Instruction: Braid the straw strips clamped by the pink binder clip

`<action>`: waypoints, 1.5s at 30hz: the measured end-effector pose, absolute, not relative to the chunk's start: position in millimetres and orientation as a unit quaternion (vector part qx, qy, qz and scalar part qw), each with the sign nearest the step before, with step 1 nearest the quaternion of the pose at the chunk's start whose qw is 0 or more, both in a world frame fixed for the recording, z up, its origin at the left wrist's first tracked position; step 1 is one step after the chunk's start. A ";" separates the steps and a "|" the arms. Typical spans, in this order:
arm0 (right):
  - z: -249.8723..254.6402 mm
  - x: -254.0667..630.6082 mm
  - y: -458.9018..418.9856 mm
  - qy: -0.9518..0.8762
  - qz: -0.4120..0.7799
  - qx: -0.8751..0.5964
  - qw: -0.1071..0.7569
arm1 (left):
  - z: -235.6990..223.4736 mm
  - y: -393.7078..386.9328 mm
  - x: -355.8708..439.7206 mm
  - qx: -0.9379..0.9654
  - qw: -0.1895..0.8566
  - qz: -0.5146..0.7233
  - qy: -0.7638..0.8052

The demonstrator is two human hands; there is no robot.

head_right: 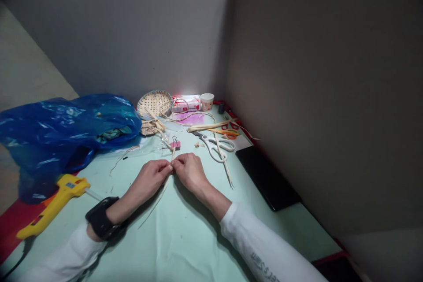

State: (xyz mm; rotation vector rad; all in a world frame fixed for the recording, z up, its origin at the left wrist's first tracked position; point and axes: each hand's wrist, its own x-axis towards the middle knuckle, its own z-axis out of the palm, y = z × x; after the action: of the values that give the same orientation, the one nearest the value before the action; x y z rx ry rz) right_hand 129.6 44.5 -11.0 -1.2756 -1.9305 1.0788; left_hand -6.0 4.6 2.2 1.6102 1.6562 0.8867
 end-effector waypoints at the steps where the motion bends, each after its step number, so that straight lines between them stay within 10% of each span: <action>1: -11.3 129.8 43.1 -0.719 0.401 -0.483 0.299 | 4.1 1.8 -6.0 0.624 0.314 0.334 0.633; 20: -10.2 137.3 48.5 -0.629 0.545 -0.460 0.311 | 9.1 -39.8 38.2 0.766 0.073 0.046 0.638; 27: -8.9 140.0 50.1 -0.623 0.531 -0.476 0.320 | 22.9 -15.3 -1.1 0.659 0.161 0.260 0.687; 35: -12.0 140.0 49.2 -0.644 0.519 -0.464 0.318 | 11.8 13.8 -4.3 0.458 0.627 0.332 0.536; 45: -2.8 141.7 34.9 -0.695 0.453 -0.475 0.293 | 5.4 15.0 -4.6 0.416 0.601 0.371 0.573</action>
State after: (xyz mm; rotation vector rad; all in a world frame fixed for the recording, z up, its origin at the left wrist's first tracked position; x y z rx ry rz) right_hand 141.7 34.9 -2.8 -1.2648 -1.8519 1.2061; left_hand -4.6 15.0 5.4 0.9641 1.3269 0.8585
